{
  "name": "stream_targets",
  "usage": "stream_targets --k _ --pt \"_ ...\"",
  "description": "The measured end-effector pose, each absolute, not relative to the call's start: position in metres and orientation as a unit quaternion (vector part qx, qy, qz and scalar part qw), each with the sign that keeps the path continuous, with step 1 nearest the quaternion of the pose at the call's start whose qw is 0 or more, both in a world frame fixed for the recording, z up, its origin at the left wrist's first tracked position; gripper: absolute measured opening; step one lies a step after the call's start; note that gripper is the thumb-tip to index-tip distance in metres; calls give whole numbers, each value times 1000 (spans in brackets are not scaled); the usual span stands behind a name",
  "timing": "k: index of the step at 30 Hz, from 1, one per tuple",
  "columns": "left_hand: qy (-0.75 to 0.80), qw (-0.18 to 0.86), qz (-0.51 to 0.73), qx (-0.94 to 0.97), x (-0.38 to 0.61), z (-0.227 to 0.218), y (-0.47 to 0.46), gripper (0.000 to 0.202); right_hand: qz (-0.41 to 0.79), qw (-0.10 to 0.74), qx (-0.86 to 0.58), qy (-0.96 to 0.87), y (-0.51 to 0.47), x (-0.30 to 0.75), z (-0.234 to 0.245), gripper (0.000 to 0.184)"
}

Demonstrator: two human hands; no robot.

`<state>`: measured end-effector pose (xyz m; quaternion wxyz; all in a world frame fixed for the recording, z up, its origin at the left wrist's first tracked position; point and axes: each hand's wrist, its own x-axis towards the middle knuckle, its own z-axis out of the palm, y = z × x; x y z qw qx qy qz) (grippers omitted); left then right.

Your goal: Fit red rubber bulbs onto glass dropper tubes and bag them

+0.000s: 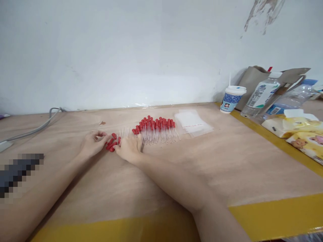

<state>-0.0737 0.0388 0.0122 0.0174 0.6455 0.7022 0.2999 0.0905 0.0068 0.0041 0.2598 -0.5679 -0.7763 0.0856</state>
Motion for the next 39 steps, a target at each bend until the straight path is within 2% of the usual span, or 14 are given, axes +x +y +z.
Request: stream_targets --k 6,9,13,19,22,25,27,29,32,35,37,39 --pt "713 87 232 656 -91 13 48 39 152 249 -591 -752 7 101 1 32" --pt "718 136 182 658 -100 18 48 35 173 243 -587 -752 -3 115 2 22" --pt "688 160 175 686 -100 15 48 26 168 225 -579 -765 -23 144 6 20" --pt "674 111 213 698 -84 8 45 21 168 201 -613 -746 -46 212 11 24" --pt "668 -10 254 699 -75 15 36 24 193 182 -616 -742 -47 246 11 22" --pt "592 -91 350 720 -56 22 20 28 221 222 -586 -747 -45 263 8 27" --pt "526 -59 411 742 -37 21 7 25 217 243 -568 -755 -44 262 5 32" --pt "458 11 426 780 -15 15 -6 21 212 245 -568 -756 -43 256 2 27" --pt "377 126 390 831 11 3 -24 14 192 240 -571 -761 -44 249 -4 13" --pt "348 229 340 843 22 -4 -33 14 119 271 -544 -785 -47 248 -10 10" --pt "342 215 310 860 22 -4 -32 13 91 306 -525 -789 -50 249 -13 9" --pt "335 148 298 882 19 -3 -27 12 103 346 -509 -781 -52 249 -14 9"
